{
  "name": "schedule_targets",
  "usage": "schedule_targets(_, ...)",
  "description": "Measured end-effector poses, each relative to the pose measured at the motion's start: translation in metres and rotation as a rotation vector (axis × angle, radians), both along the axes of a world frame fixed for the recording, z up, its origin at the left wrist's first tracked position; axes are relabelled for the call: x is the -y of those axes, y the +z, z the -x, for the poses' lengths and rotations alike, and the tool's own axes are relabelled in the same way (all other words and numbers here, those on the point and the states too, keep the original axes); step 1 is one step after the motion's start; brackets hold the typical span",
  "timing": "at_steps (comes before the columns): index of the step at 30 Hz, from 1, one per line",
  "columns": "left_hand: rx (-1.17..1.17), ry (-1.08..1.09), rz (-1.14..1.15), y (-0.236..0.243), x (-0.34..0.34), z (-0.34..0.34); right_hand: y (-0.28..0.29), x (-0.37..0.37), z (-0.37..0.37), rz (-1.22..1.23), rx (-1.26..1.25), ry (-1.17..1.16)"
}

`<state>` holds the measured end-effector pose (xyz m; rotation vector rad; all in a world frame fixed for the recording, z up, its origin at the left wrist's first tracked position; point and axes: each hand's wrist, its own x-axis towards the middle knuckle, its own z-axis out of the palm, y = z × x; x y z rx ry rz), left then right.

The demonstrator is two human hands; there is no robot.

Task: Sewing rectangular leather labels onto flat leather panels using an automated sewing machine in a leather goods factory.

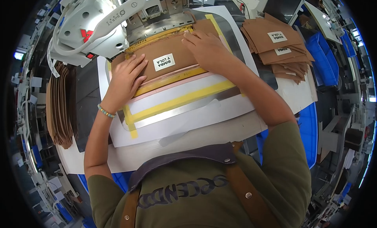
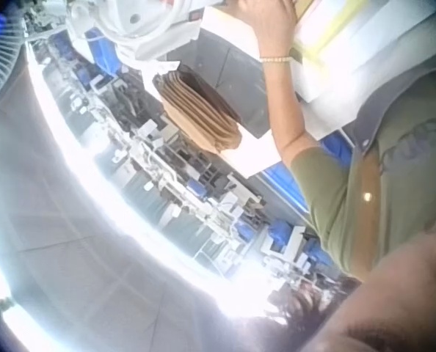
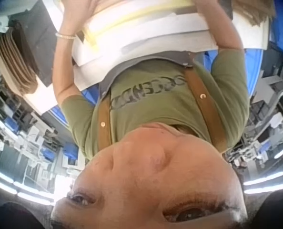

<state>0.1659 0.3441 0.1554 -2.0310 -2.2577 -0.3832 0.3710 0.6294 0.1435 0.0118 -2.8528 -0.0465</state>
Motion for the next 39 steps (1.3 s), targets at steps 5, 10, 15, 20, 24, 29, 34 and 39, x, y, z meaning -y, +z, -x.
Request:
schedule_targets(5,-0.025,-0.013,-0.028,0.000,-0.001,0.002,-0.001,0.001,0.002,-0.001,-0.014,0.021)
schedule_targets(10,-0.044,-0.004,-0.044,0.001,-0.001,0.002,-0.002,0.001,0.005,0.001,-0.026,0.039)
schedule_targets(15,-0.082,-0.004,-0.065,0.000,-0.001,0.002,-0.003,-0.001,0.008,0.021,-0.033,0.068)
schedule_targets(20,-0.099,-0.005,-0.074,0.001,-0.002,-0.001,-0.003,-0.002,0.008,0.031,-0.034,0.083)
schedule_targets(24,-0.071,0.008,-0.049,0.003,-0.008,-0.007,-0.005,-0.003,0.013,0.052,-0.055,0.113)
schedule_targets(29,0.074,-0.071,-0.037,-0.004,-0.022,-0.017,0.002,0.003,0.017,0.123,0.016,0.095)
schedule_targets(34,0.056,-0.135,-0.074,-0.011,-0.027,-0.006,0.003,0.010,0.028,0.139,0.022,0.100)
schedule_targets(39,0.059,-0.157,-0.072,-0.016,-0.019,0.005,0.002,0.034,0.042,0.138,-0.008,0.110)
